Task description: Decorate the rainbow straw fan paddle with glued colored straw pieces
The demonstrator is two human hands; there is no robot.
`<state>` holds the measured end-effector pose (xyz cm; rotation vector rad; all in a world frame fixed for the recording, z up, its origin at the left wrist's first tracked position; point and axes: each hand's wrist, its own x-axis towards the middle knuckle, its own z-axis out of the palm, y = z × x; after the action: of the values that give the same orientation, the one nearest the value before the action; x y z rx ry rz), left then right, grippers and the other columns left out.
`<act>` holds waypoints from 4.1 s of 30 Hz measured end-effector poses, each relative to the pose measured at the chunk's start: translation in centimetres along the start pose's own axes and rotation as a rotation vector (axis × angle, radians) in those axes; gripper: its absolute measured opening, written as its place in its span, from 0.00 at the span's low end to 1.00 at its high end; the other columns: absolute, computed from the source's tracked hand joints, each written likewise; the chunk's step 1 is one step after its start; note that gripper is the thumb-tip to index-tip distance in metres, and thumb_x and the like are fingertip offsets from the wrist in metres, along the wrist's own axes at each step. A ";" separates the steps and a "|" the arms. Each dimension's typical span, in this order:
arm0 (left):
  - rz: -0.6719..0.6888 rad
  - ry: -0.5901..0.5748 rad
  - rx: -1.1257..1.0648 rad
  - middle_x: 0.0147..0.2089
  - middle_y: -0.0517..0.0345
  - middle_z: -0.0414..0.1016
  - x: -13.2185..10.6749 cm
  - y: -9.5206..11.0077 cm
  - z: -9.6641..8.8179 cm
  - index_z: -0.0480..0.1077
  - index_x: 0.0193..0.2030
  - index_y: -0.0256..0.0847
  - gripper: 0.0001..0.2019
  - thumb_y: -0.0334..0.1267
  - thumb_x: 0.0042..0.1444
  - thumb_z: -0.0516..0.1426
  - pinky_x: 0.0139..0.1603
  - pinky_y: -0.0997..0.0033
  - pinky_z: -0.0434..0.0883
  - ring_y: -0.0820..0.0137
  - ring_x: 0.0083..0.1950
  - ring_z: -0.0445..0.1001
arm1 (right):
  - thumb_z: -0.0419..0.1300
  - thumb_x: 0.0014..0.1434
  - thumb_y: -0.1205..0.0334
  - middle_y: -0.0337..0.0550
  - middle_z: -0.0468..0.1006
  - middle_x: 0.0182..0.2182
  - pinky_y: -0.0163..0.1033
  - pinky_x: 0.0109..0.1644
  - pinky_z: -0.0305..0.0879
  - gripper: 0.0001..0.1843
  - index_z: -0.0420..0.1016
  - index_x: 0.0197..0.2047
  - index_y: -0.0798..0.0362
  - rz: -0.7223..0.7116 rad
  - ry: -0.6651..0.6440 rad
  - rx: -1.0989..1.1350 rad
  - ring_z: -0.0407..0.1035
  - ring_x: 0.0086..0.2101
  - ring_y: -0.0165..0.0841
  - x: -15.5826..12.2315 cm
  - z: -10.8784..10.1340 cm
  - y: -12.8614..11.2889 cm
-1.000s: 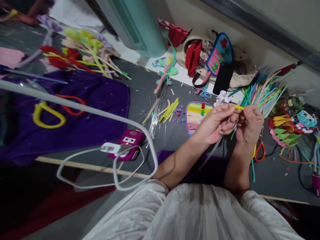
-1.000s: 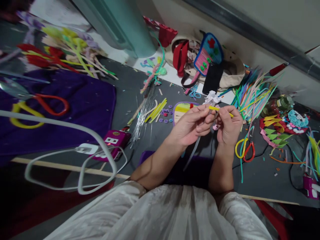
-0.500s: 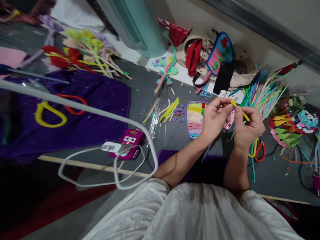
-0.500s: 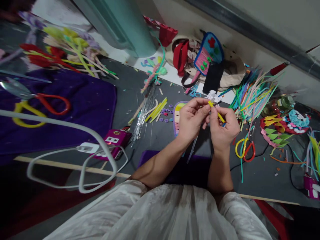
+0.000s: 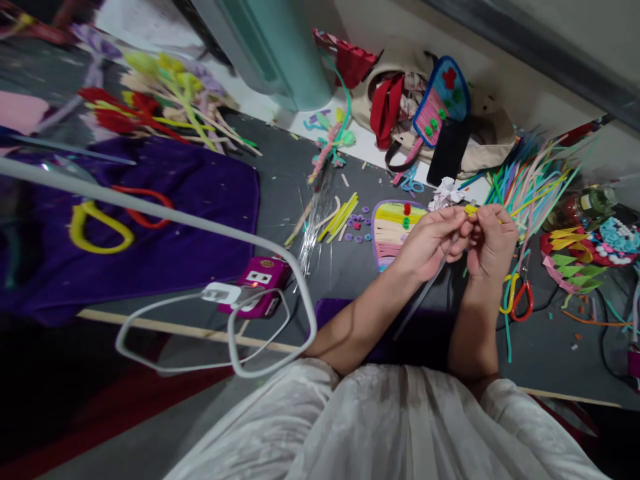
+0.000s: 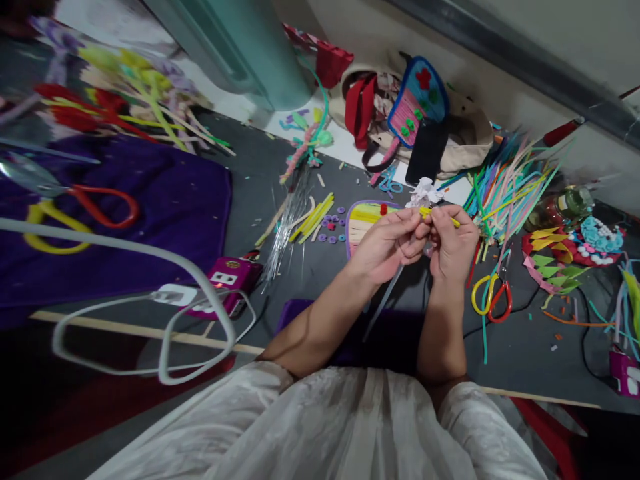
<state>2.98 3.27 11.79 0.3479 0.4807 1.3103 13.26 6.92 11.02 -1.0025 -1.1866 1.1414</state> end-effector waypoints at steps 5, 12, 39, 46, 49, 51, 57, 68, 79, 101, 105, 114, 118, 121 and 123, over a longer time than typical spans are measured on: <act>0.037 0.119 -0.004 0.26 0.67 0.70 0.3 -0.7 -1.9 0.67 0.34 0.37 0.18 0.40 0.48 0.72 0.13 0.84 0.53 0.84 0.18 0.62 | 0.72 0.53 0.47 0.28 0.68 0.20 0.29 0.22 0.55 0.20 0.70 0.29 0.52 0.016 0.019 -0.074 0.58 0.19 0.21 -0.2 0.2 1.7; 0.066 0.238 0.015 0.24 0.70 0.70 0.1 -1.0 -3.5 0.67 0.36 0.39 0.17 0.36 0.49 0.71 0.15 0.83 0.62 0.82 0.18 0.65 | 0.72 0.53 0.45 0.29 0.69 0.21 0.30 0.22 0.55 0.20 0.71 0.30 0.51 0.145 -0.042 0.024 0.59 0.18 0.22 -1.5 0.7 3.9; -0.028 0.288 0.348 0.28 0.65 0.70 -1.4 -2.9 -5.9 0.66 0.39 0.39 0.12 0.42 0.61 0.64 0.13 0.81 0.56 0.81 0.16 0.62 | 0.76 0.43 0.49 0.29 0.65 0.17 0.28 0.18 0.46 0.21 0.72 0.26 0.52 0.381 -0.128 0.139 0.53 0.18 0.20 -2.3 -1.5 6.5; 0.442 0.388 0.876 0.37 0.60 0.73 -2.1 -4.3 -5.9 0.70 0.37 0.40 0.08 0.38 0.58 0.65 0.19 0.78 0.66 0.77 0.24 0.73 | 0.75 0.46 0.44 0.28 0.63 0.17 0.31 0.20 0.49 0.21 0.74 0.28 0.51 0.236 -0.185 -0.004 0.51 0.18 0.22 -2.2 -1.7 4.8; 0.420 0.326 0.885 0.34 0.61 0.73 -2.5 -3.9 -5.3 0.70 0.36 0.39 0.07 0.40 0.61 0.62 0.20 0.78 0.68 0.76 0.23 0.73 | 0.76 0.44 0.41 0.29 0.63 0.18 0.31 0.20 0.50 0.25 0.74 0.29 0.51 0.234 -0.246 0.038 0.52 0.19 0.22 -2.4 -2.0 3.8; 0.361 0.274 0.857 0.30 0.63 0.71 -3.0 -3.4 -4.7 0.69 0.36 0.39 0.09 0.41 0.62 0.62 0.20 0.78 0.69 0.76 0.22 0.72 | 0.77 0.41 0.40 0.28 0.63 0.19 0.30 0.20 0.51 0.26 0.73 0.29 0.51 0.259 -0.276 0.096 0.53 0.20 0.22 -2.6 -2.2 3.3; 0.138 0.205 0.710 0.24 0.65 0.69 -4.9 -2.2 -2.7 0.68 0.33 0.38 0.14 0.45 0.62 0.64 0.20 0.80 0.68 0.78 0.20 0.70 | 0.79 0.38 0.43 0.30 0.68 0.21 0.29 0.21 0.52 0.27 0.73 0.30 0.51 0.357 -0.349 0.214 0.57 0.21 0.21 -3.5 -2.9 2.1; 0.234 0.325 0.795 0.32 0.64 0.70 -5.6 -2.9 -3.6 0.71 0.40 0.41 0.14 0.36 0.52 0.70 0.22 0.81 0.65 0.77 0.26 0.70 | 0.76 0.45 0.42 0.29 0.63 0.18 0.32 0.20 0.47 0.23 0.73 0.27 0.50 0.210 -0.154 0.060 0.52 0.19 0.22 -5.0 -2.1 3.2; 0.241 0.285 0.791 0.26 0.65 0.69 -5.5 -3.7 -3.7 0.71 0.34 0.39 0.09 0.40 0.62 0.63 0.23 0.77 0.68 0.78 0.20 0.69 | 0.78 0.40 0.45 0.29 0.67 0.20 0.29 0.20 0.53 0.23 0.75 0.29 0.51 0.335 -0.243 0.245 0.55 0.20 0.21 -5.2 -2.8 3.3; 0.160 0.305 0.694 0.25 0.63 0.73 -5.5 -4.6 -5.3 0.72 0.31 0.37 0.13 0.42 0.55 0.68 0.22 0.79 0.69 0.78 0.20 0.72 | 0.79 0.35 0.44 0.31 0.72 0.21 0.29 0.20 0.51 0.26 0.79 0.31 0.52 0.408 -0.307 0.183 0.58 0.20 0.21 -5.4 -3.3 4.5; 0.057 0.273 0.680 0.24 0.62 0.73 -5.4 -4.6 -5.5 0.72 0.32 0.37 0.16 0.47 0.58 0.67 0.20 0.80 0.67 0.78 0.19 0.71 | 0.77 0.41 0.44 0.33 0.74 0.21 0.29 0.20 0.51 0.23 0.78 0.31 0.52 0.338 -0.295 0.112 0.57 0.18 0.21 -5.4 -3.6 5.2; 0.067 0.231 0.678 0.21 0.67 0.67 -5.4 -5.1 -6.1 0.72 0.31 0.37 0.15 0.47 0.58 0.66 0.15 0.81 0.58 0.81 0.16 0.61 | 0.75 0.43 0.38 0.32 0.72 0.21 0.30 0.20 0.49 0.26 0.80 0.33 0.51 0.329 -0.290 0.089 0.55 0.19 0.21 -5.7 -3.8 5.7; 0.025 0.258 0.602 0.24 0.68 0.69 -5.8 -5.1 -6.2 0.70 0.36 0.38 0.14 0.41 0.51 0.69 0.17 0.80 0.65 0.79 0.20 0.68 | 0.76 0.41 0.38 0.27 0.64 0.18 0.30 0.20 0.48 0.27 0.75 0.28 0.51 0.296 -0.212 0.088 0.52 0.18 0.20 -5.5 -4.2 5.9; 0.014 0.292 0.581 0.25 0.67 0.71 -5.9 -5.2 -6.4 0.70 0.35 0.38 0.17 0.43 0.47 0.71 0.19 0.79 0.68 0.78 0.21 0.70 | 0.77 0.40 0.37 0.28 0.66 0.19 0.29 0.19 0.49 0.28 0.76 0.30 0.51 0.348 -0.264 0.118 0.53 0.18 0.20 -5.6 -4.3 5.9; 0.019 0.267 0.569 0.26 0.66 0.72 -6.0 -5.4 -6.5 0.70 0.35 0.38 0.19 0.45 0.46 0.71 0.19 0.78 0.69 0.78 0.21 0.70 | 0.77 0.40 0.38 0.29 0.70 0.21 0.29 0.20 0.50 0.28 0.78 0.33 0.52 0.388 -0.343 0.119 0.55 0.19 0.21 -5.9 -4.4 5.9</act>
<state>2.98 -3.91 4.42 0.6514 1.0842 1.2264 16.80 2.06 3.79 -0.9968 -1.2009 1.7251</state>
